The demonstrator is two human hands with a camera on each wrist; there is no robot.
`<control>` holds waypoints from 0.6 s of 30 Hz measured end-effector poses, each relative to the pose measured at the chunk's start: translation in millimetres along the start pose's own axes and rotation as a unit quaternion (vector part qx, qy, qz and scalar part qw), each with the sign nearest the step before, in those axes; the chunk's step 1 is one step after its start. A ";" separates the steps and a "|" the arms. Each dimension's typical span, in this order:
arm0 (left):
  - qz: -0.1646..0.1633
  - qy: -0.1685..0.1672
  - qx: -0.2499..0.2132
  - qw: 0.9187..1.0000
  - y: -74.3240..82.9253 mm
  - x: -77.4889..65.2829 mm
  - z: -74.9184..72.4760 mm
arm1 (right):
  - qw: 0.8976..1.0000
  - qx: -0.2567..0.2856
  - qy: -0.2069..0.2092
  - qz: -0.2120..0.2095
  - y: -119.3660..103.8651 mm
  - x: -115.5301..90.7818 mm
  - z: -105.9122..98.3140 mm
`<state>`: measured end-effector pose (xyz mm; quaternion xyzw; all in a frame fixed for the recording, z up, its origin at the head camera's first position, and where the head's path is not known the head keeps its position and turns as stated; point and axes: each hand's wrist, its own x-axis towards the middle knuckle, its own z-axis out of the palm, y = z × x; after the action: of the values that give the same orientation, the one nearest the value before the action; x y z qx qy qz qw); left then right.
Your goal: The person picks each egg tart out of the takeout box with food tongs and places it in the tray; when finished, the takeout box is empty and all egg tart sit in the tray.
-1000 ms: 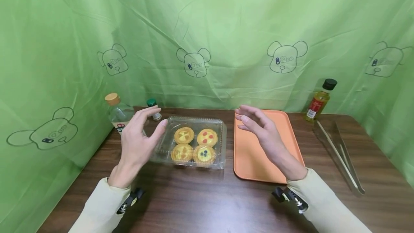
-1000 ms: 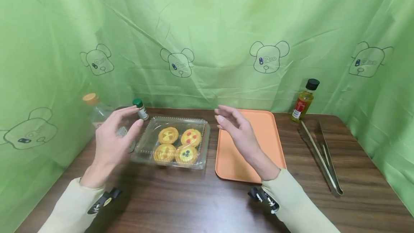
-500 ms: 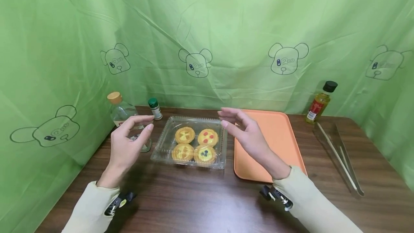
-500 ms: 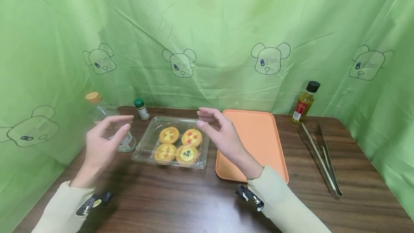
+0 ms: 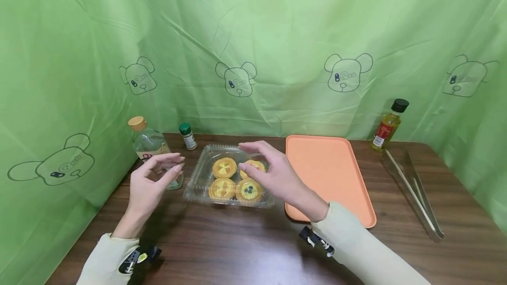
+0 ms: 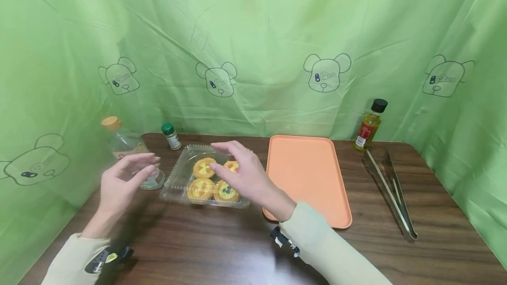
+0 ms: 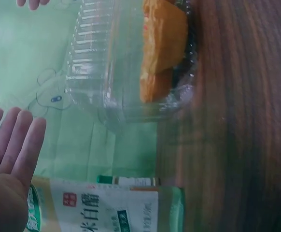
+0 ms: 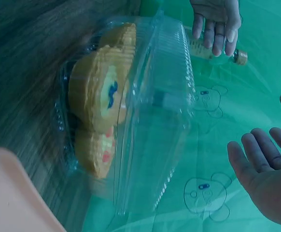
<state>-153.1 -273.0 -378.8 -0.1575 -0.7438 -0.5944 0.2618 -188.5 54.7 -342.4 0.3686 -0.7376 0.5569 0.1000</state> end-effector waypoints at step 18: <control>-0.017 -0.008 -0.008 1.000 -12.6 -12.6 -14.5 | 0.996 -0.056 -0.020 -0.060 4.1 7.6 30.0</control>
<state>-146.7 -289.1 -393.9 -0.1516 -0.7439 -0.6032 0.2443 -188.7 25.0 -352.0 0.4169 -0.7464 0.4998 0.1386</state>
